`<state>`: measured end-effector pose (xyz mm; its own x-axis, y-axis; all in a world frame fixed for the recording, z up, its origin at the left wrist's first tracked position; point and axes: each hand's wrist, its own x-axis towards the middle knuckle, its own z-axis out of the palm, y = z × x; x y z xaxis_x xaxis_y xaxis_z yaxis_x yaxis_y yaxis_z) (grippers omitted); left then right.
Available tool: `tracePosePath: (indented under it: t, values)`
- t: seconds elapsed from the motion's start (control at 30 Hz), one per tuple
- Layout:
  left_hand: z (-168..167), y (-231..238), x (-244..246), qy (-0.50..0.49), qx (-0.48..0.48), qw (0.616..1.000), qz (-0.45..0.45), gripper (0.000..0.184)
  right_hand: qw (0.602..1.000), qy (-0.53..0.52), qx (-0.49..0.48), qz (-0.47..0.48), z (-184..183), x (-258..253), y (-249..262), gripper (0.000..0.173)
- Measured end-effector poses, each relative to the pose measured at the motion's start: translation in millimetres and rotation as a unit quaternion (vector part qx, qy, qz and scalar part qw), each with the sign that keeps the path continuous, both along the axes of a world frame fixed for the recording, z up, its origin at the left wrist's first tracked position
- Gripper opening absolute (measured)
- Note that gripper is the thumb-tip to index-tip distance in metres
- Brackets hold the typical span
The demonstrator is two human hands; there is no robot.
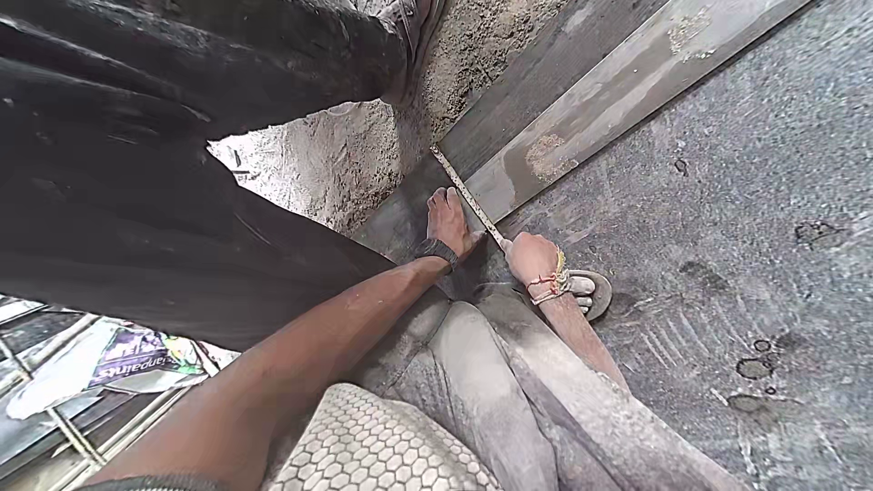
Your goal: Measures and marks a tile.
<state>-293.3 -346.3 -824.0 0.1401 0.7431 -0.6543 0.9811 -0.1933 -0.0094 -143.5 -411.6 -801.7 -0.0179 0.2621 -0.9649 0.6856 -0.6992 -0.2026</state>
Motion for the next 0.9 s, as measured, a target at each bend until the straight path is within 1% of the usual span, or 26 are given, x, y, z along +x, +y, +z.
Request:
tracePosePath:
  t: [0.13,0.23,0.5,0.73,0.9]
  values:
    - [5,8,3,0.005,-0.012,1.000,-0.008,0.116,1.000,-0.002,-0.002,0.010,0,0,0,0.048]
    - [5,11,1,0.004,-0.011,1.000,-0.017,0.118,1.000,-0.004,0.000,0.010,0,0,0,0.047]
    - [0,16,-8,-0.025,0.004,0.999,-0.026,0.116,1.000,-0.006,0.009,0.001,-2,-2,-2,0.044]
    - [1,18,-7,-0.023,0.001,0.999,-0.025,0.115,1.000,-0.001,0.010,-0.001,-4,-1,-2,0.046]
    - [3,18,-4,-0.002,-0.004,1.000,-0.031,0.115,1.000,-0.003,0.010,0.002,-3,-1,-2,0.046]
